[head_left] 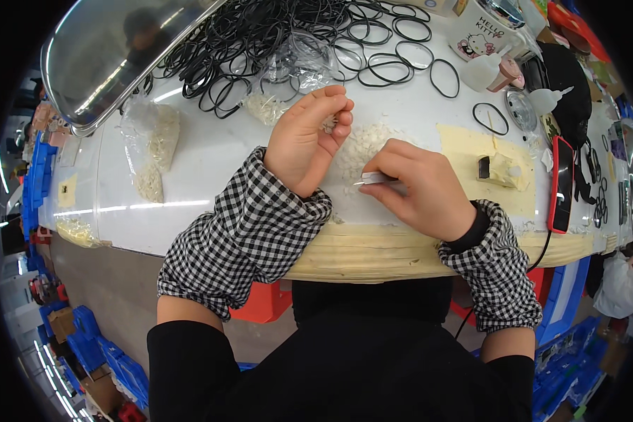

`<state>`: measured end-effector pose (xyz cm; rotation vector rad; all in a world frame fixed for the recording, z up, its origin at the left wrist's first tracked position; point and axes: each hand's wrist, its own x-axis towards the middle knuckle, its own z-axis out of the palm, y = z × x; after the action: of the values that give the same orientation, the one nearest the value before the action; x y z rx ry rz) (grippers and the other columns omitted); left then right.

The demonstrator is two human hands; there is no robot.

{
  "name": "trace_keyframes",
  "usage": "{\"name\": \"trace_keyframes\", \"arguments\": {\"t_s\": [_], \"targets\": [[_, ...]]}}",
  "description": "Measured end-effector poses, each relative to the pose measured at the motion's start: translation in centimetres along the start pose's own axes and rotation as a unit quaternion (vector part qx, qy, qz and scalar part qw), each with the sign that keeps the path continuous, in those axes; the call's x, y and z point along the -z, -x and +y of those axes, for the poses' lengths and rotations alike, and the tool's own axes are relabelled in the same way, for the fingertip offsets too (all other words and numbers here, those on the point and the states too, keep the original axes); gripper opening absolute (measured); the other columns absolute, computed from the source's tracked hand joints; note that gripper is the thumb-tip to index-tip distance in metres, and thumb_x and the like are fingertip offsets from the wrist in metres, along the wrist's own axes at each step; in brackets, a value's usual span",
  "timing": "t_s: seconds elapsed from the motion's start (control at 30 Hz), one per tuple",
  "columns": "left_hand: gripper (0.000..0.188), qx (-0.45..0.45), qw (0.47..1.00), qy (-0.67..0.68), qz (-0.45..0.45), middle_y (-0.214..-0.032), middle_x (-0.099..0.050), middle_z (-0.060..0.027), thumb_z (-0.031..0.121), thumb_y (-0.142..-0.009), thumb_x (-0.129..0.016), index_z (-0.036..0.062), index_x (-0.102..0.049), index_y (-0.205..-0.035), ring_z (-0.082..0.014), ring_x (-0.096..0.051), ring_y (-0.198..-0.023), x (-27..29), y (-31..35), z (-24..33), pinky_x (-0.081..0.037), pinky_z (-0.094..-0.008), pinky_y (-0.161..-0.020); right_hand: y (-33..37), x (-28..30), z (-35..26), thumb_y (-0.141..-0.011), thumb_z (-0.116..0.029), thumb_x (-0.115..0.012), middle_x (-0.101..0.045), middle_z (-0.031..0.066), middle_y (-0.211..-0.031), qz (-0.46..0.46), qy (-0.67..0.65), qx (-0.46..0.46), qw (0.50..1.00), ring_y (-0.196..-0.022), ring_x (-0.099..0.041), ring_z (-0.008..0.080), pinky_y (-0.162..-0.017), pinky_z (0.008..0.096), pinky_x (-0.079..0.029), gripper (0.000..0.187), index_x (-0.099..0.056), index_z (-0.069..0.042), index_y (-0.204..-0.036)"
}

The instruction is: Assembling small white plastic components into black circular frames at a workbench.

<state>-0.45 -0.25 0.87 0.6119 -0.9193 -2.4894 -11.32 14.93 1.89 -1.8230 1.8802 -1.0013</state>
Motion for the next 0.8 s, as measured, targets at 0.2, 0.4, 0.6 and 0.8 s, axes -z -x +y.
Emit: {"name": "trace_keyframes", "arguments": {"t_s": [0.2, 0.4, 0.6, 0.8], "targets": [[0.023, 0.022, 0.998, 0.054, 0.02, -0.089, -0.052, -0.0066, 0.005, -0.086, -0.053, -0.0029, -0.047, -0.107, -0.0135, -0.049, -0.077, 0.3, 0.0, 0.2, -0.042, -0.022, -0.065, -0.1, -0.8, -0.3, -0.076, -0.013, -0.066, -0.054, 0.0065, -0.079, -0.038, 0.077, 0.0, 0.996, -0.064, -0.057, 0.0243, -0.054, 0.0324, -0.045, 0.015, -0.057, -0.005, -0.085], [0.021, 0.044, 0.998, -0.042, -0.003, -0.086, -0.053, -0.0024, 0.013, -0.09, -0.053, -0.0012, -0.053, -0.105, -0.0095, -0.049, -0.075, -0.7, 0.4, 0.1, -0.041, -0.0201, -0.065, -0.4, -0.1, 0.4, -0.079, -0.01, -0.064, -0.053, 0.0081, -0.077, 0.117, 0.006, -0.042, 0.992, -0.061, -0.054, 0.0225, -0.051, 0.0313, -0.042, 0.013, -0.055, -0.002, -0.084], [0.018, 0.075, 0.983, -0.127, -0.105, -0.079, -0.053, 0.0017, 0.016, -0.092, -0.053, 0.0018, -0.056, -0.102, -0.0056, -0.047, -0.072, -1.2, 1.4, -0.6, -0.038, -0.0171, -0.062, -0.8, 0.5, 0.4, -0.081, -0.005, -0.062, -0.05, 0.0062, -0.073, 0.227, -0.108, -0.067, 0.965, -0.058, -0.046, 0.0128, -0.048, 0.0235, -0.037, 0.011, -0.055, 0.002, -0.085], [0.016, 0.09, 0.977, -0.089, -0.17, -0.08, -0.053, 0.0022, 0.018, -0.092, -0.053, 0.0038, -0.056, -0.098, -0.0046, -0.045, -0.069, -1.1, 1.3, -0.9, -0.038, -0.0166, -0.062, -0.8, 0.5, 0.0, -0.08, -0.006, -0.064, -0.051, 0.0052, -0.073, 0.231, -0.096, -0.039, 0.968, -0.057, -0.044, 0.011, -0.046, 0.0218, -0.034, 0.013, -0.055, 0.0, -0.085]]}}
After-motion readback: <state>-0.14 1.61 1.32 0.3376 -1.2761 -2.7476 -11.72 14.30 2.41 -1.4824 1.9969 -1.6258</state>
